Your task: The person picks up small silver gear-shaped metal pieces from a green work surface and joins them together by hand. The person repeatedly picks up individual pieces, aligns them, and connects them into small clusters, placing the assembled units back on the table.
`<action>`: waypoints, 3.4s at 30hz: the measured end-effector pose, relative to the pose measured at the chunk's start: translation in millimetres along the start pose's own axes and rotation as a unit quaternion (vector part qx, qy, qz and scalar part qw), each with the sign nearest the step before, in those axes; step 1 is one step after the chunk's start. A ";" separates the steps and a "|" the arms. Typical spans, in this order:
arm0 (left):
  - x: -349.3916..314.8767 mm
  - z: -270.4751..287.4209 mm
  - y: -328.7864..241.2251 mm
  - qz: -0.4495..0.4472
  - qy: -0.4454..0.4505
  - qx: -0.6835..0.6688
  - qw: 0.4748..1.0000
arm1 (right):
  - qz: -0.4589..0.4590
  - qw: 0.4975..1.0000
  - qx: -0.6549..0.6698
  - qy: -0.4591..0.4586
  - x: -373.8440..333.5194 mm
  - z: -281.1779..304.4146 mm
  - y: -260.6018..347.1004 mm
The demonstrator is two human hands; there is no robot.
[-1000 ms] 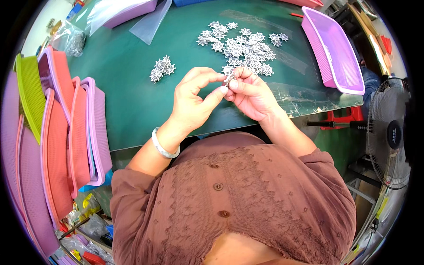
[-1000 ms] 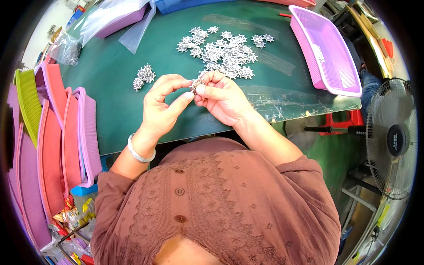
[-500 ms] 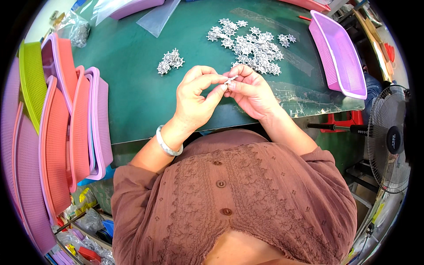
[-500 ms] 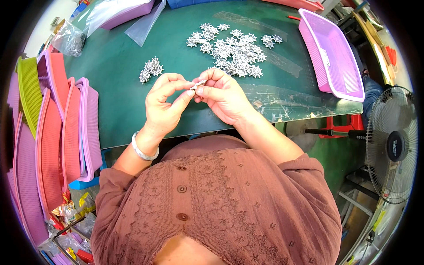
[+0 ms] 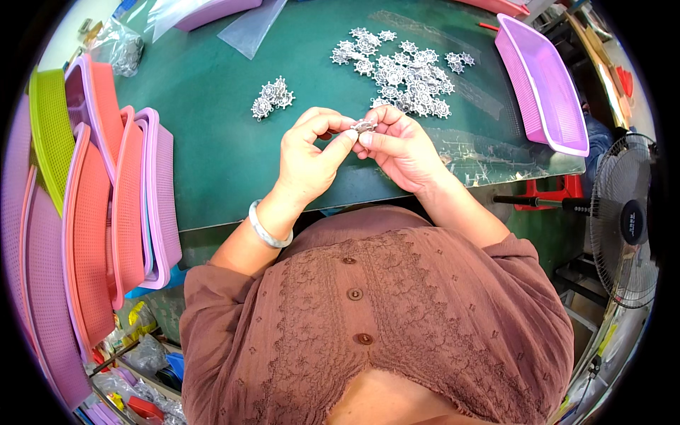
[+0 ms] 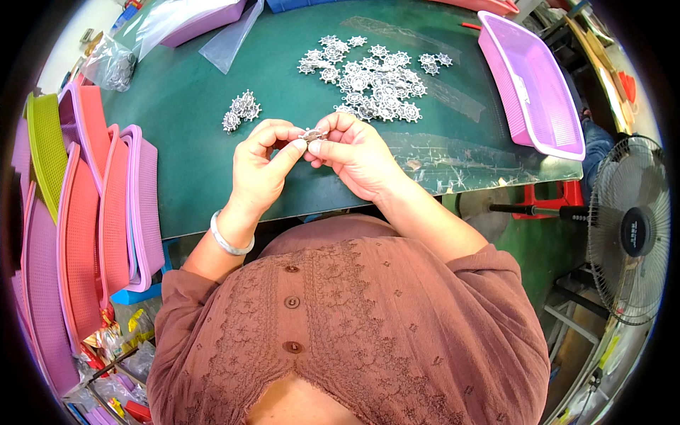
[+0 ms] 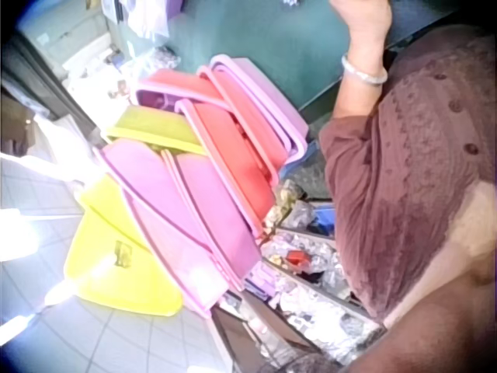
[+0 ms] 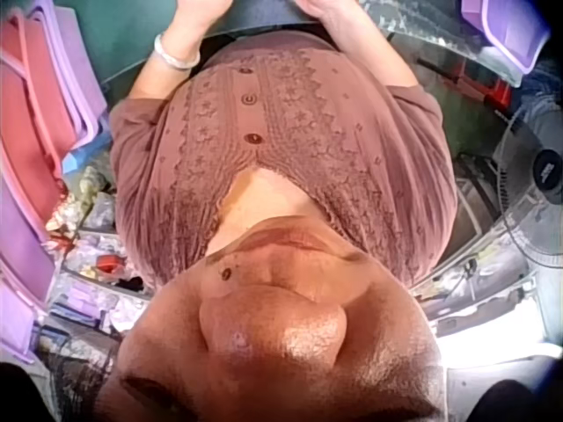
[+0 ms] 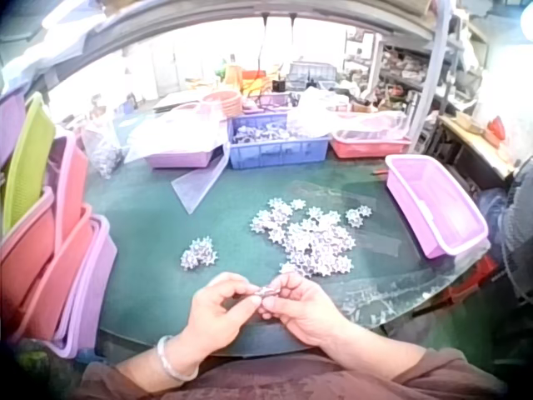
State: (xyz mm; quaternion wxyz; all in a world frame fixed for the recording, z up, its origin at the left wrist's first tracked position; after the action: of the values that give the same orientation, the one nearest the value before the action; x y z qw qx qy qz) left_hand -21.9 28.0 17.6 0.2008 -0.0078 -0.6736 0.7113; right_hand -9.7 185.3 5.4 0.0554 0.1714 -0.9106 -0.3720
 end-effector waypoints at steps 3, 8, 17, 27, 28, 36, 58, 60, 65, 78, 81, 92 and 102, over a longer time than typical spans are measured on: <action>-0.3 0.1 1.7 0.035 0.003 -0.043 0.998 | -0.002 1.000 -0.014 -0.008 -1.0 0.5 0.4; -0.2 -0.7 -0.3 0.103 -0.002 -0.167 0.981 | -0.009 1.000 -0.014 -0.012 -2.2 -1.2 1.2; -0.8 9.8 -0.6 0.206 -0.024 -0.214 0.955 | -0.015 0.997 -0.069 -0.026 -4.1 1.0 3.0; -3.6 13.0 1.3 0.269 -0.004 -0.281 0.921 | -0.029 0.994 -0.095 -0.044 -2.0 0.0 2.3; -4.1 13.5 0.7 0.271 -0.004 -0.289 0.918 | -0.034 0.994 -0.098 -0.044 -2.0 0.2 2.4; -7.4 14.3 -1.8 0.264 0.007 -0.348 0.899 | -0.072 0.994 -0.049 -0.063 -1.7 1.7 2.5; -13.5 7.1 -21.4 0.224 0.011 -0.312 0.923 | -0.106 0.994 0.026 -0.027 -0.1 3.5 -1.0; -14.0 6.7 -21.4 0.221 0.012 -0.309 0.925 | -0.103 0.994 0.028 -0.020 -0.6 4.1 -1.0; -16.0 5.4 -19.5 0.212 0.016 -0.289 0.933 | -0.081 0.997 0.007 -0.015 -1.9 1.2 0.6; -20.9 4.9 -20.7 0.197 0.039 -0.260 0.944 | -0.018 0.997 -0.073 0.015 -2.0 2.9 -0.1; -21.0 4.7 -20.9 0.194 0.040 -0.259 0.945 | -0.007 0.995 -0.101 0.016 -1.6 4.7 -1.1; -23.0 4.5 -21.0 0.190 0.041 -0.227 0.954 | 0.030 0.989 -0.142 0.020 -1.7 3.6 -3.0; -26.0 2.0 -17.5 0.116 0.011 -0.090 0.989 | 0.057 0.950 -0.308 0.010 -2.4 -3.2 1.0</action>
State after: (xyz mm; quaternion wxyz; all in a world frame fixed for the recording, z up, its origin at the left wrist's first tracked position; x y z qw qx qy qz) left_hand 6.3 18.6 27.9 0.1229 -0.1120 -0.7273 0.6659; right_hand -7.0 184.8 8.4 0.1356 0.0976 -0.7592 -0.6290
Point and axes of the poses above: each hand's wrist, its own x-axis towards the middle knuckle, its own z-axis out of the back of the hand, y = z × x, the point moved 1 cm from there along x, towards the middle knuckle, and after that the axes turned 3 degrees about y, right-handed, at the moved point
